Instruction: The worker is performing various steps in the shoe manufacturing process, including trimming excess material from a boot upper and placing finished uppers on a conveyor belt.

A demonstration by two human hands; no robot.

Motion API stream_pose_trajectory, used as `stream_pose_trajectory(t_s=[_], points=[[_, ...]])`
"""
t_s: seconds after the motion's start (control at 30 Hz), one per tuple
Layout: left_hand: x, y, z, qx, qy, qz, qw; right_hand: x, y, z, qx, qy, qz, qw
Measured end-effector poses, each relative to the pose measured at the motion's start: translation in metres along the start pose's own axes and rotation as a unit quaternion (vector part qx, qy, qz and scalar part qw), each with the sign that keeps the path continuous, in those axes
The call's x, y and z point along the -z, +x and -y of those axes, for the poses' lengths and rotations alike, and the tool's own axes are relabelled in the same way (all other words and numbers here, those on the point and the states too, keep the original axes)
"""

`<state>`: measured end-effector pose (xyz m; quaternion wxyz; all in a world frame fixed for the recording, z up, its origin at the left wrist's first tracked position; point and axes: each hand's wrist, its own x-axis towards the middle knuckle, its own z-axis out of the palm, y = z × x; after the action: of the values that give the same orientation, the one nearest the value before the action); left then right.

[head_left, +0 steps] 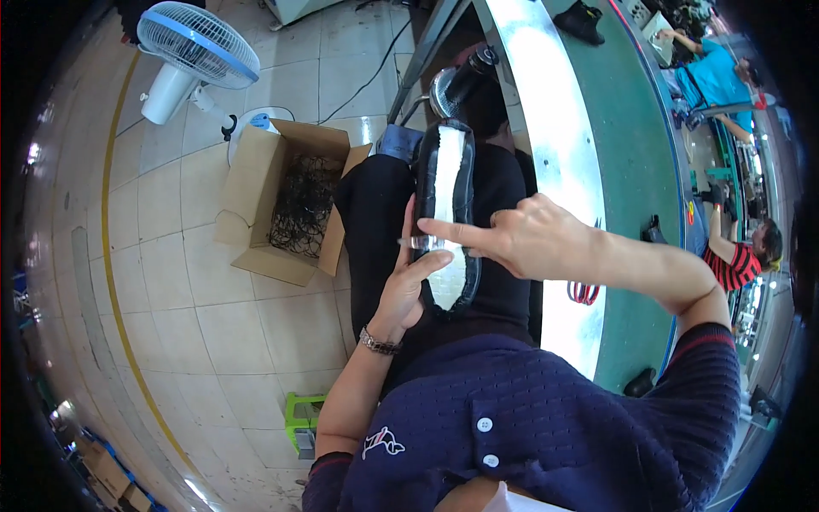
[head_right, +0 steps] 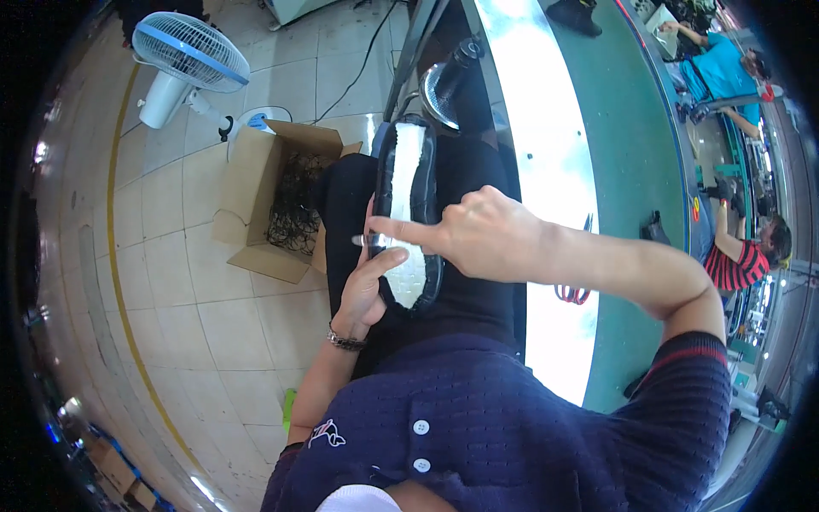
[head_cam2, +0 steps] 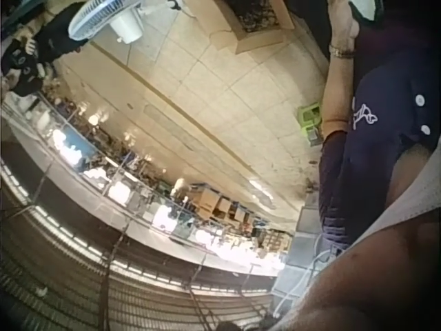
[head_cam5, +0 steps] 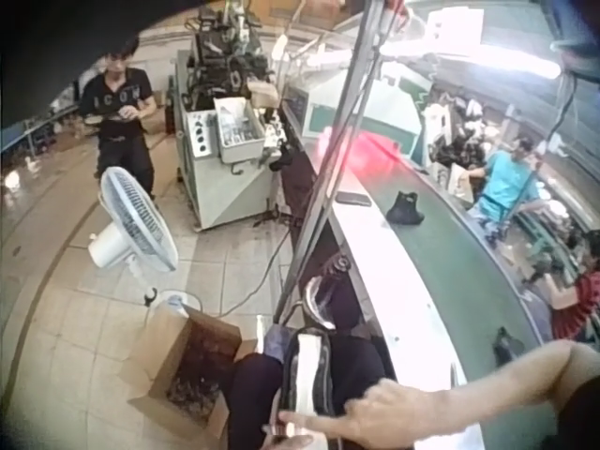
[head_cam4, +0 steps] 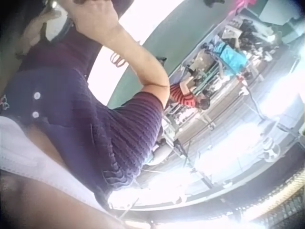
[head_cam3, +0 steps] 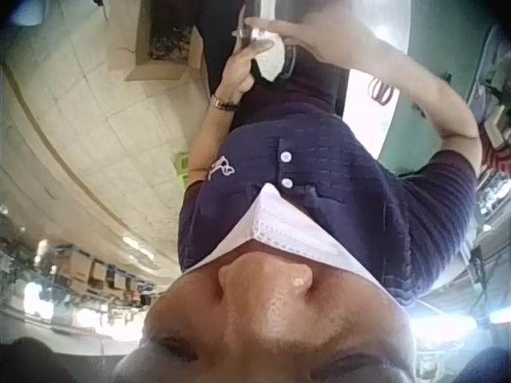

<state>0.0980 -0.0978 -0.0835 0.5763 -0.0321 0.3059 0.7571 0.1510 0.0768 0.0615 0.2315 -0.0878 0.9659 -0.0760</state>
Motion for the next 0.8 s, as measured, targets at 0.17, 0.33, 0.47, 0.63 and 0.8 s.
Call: stream_pose_trajectory(t_s=[0.17, 0.33, 0.47, 0.63, 0.8], points=[[0.008, -0.005, 0.001, 0.005, 0.005, 0.014, 1.0, -0.01, -0.004, 0.027, 0.028, 0.07, -0.164, 0.983], [0.028, -0.007, 0.006, 0.018, 0.003, 0.118, 0.993, 0.0, -0.014, 0.015, -0.093, 0.067, 0.044, 0.992], [0.024, -0.015, 0.006, 0.028, -0.206, 0.165, 0.964, -0.007, -0.038, 0.014, -0.037, -0.059, -0.017, 0.997], [0.008, -0.02, 0.005, -0.017, -0.088, 0.106, 0.99, -0.026, -0.036, 0.03, 0.018, -0.114, -0.081, 0.99], [-0.01, -0.021, 0.006, -0.099, 0.089, 0.012, 0.991, -0.01, -0.036, 0.03, -0.042, 0.023, 0.024, 0.999]])
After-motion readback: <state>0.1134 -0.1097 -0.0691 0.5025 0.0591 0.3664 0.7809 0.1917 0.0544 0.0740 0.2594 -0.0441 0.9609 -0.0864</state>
